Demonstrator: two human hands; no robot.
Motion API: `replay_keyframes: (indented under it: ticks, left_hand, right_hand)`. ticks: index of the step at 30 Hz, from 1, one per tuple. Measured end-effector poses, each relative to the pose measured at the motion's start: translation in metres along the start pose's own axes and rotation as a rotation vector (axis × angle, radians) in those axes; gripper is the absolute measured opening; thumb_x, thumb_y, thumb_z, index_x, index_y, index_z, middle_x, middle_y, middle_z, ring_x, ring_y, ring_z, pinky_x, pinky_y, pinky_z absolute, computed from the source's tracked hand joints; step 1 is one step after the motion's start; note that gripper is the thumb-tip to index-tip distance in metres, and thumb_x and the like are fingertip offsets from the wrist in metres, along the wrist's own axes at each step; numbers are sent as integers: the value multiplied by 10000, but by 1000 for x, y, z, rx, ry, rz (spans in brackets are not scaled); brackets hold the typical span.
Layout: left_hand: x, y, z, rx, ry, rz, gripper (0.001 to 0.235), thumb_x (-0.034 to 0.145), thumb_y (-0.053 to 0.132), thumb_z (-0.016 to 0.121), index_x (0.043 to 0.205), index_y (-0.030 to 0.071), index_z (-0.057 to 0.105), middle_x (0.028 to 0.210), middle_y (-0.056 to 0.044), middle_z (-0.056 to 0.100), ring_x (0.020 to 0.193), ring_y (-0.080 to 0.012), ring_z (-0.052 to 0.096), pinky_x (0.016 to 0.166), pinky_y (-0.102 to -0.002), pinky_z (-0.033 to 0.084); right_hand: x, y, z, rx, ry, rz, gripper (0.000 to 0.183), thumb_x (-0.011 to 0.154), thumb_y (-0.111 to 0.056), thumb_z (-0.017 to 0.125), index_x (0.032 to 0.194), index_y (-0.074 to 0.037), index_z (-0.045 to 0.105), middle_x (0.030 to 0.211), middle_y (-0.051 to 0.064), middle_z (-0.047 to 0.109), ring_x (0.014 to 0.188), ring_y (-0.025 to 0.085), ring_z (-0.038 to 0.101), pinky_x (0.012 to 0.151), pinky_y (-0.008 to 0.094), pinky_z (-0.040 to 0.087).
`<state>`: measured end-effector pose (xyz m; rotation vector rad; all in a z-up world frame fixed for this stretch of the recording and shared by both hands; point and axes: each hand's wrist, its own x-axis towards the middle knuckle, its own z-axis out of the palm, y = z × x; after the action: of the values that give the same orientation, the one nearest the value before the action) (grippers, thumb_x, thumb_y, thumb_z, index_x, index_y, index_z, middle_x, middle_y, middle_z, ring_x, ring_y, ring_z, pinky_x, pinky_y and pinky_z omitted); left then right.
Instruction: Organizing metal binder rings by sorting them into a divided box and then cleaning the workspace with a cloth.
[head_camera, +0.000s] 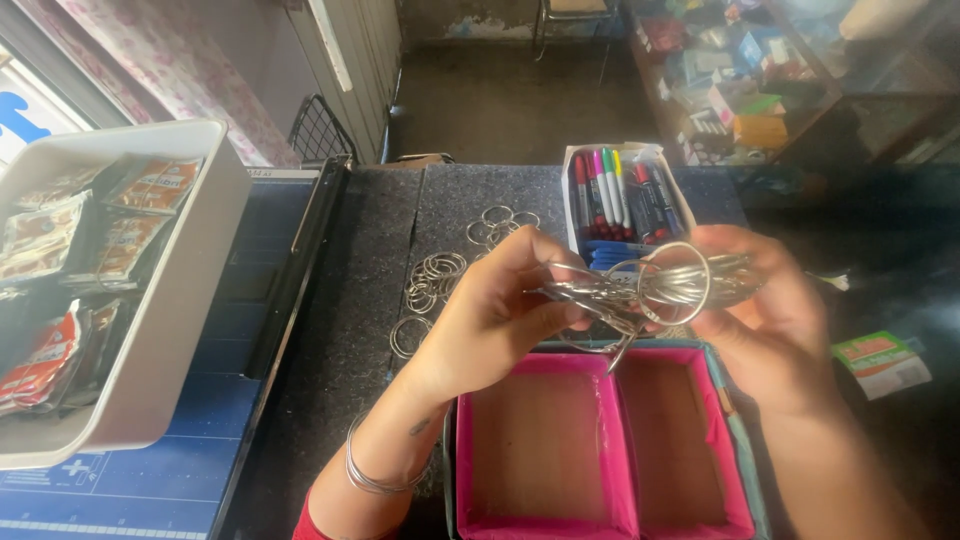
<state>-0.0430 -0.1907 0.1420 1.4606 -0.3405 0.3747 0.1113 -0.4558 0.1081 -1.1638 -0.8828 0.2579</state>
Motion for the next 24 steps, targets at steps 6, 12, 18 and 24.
replay_keyframes:
  ticks: [6,12,18,24]
  left_hand:
    - [3,-6,-2,-61,32,-90,239,1106,-44,745,1186,103,574,1057,-83,736,899,-269,856,799,-338,691]
    - [6,-16,5,-64,59,-171,135,1171,93,695,1209,53,571,1115,-148,776,841,-249,792,640,-347,714]
    - [11,-19,7,11,35,-247,115,1180,150,676,1179,67,597,1061,-90,682,857,-211,780,669,-362,780]
    - [11,-21,5,3,30,-253,85,1184,136,654,1217,67,616,1177,-126,723,1321,-261,823,688,-373,800]
  right_hand:
    - [-2,7,-5,-66,-3,-71,500,1048,-163,825,1510,-70,658,1337,257,799,820,359,871,683,423,792]
    - [-4,23,-12,-313,139,9,295,998,-254,894,1174,-62,754,1085,70,826,841,173,798,708,301,696]
    - [-4,32,-12,-271,142,23,322,1022,-338,874,1126,-73,722,982,59,775,711,151,716,595,290,634]
    - [-4,38,-23,-326,124,-36,321,1156,-385,767,1164,-66,733,1051,2,772,938,111,710,906,280,584]
